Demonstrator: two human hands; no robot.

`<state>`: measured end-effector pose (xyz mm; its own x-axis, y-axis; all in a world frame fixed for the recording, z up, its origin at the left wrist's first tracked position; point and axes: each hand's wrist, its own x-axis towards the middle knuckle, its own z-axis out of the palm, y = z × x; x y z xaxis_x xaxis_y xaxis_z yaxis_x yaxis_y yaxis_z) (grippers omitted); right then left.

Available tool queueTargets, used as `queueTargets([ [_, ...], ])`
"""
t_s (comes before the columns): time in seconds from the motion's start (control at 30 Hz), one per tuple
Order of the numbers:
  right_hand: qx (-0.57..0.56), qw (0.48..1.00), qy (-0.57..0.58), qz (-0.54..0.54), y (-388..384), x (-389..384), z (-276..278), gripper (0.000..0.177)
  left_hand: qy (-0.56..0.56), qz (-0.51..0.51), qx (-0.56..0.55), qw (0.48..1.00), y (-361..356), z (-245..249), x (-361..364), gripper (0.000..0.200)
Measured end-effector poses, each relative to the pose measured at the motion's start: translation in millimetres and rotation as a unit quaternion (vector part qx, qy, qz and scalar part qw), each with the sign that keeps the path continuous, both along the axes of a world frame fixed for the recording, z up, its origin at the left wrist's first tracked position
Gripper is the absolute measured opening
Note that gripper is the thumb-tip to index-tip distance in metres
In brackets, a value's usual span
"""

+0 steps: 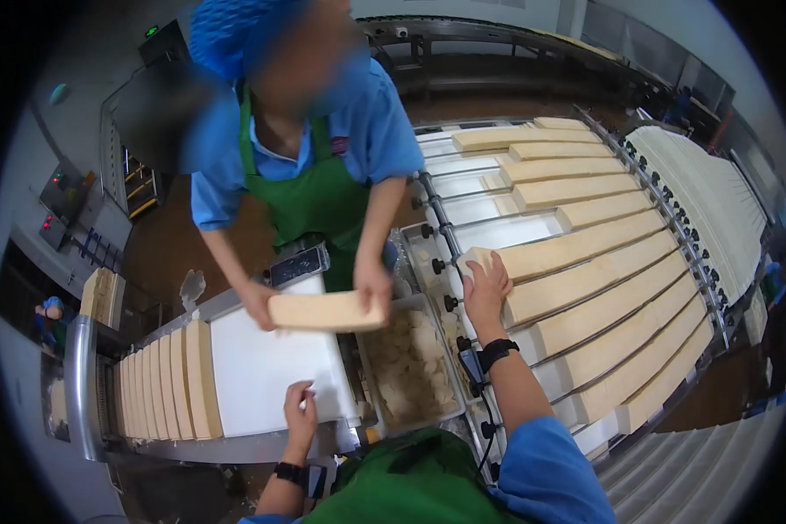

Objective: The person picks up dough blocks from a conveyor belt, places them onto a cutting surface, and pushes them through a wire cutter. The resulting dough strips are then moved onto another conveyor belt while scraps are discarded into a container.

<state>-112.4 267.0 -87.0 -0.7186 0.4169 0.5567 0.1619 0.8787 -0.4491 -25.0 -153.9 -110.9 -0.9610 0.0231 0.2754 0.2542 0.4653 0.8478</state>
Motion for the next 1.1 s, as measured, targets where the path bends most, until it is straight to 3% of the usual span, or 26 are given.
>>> queueTargets([
  [0.07,-0.004,1.000,-0.006,-0.004,0.6,-1.0,-2.2,0.036,0.045,0.052,-0.096,0.993,-48.9,-22.4,15.6,0.019],
  [0.17,0.016,1.000,-0.004,-0.018,-2.9,-0.9,-4.6,0.033,0.047,0.131,-0.144,0.980,-107.3,-45.1,37.8,0.017],
  [0.23,0.020,1.000,-0.001,-0.021,-5.2,-0.1,-2.1,0.023,-0.052,0.181,-0.188,0.964,-134.9,-55.9,52.7,0.022],
  [0.27,0.024,1.000,0.005,-0.019,-6.6,0.2,-0.5,0.023,-0.048,0.184,-0.184,0.964,-142.4,-61.8,60.7,0.022],
  [0.33,0.045,0.999,-0.008,-0.021,-7.3,-0.2,-0.6,0.017,0.019,0.107,-0.303,0.947,-151.1,-71.5,71.6,0.029],
  [0.9,0.085,0.993,-0.002,-0.083,-6.8,-6.2,-14.5,0.014,0.019,0.121,-0.267,0.956,-151.6,-78.7,77.0,0.025],
  [1.1,0.081,0.994,0.001,-0.069,-9.3,-6.1,-8.3,0.021,0.015,0.115,-0.269,0.956,-150.4,-75.0,76.2,0.025],
])
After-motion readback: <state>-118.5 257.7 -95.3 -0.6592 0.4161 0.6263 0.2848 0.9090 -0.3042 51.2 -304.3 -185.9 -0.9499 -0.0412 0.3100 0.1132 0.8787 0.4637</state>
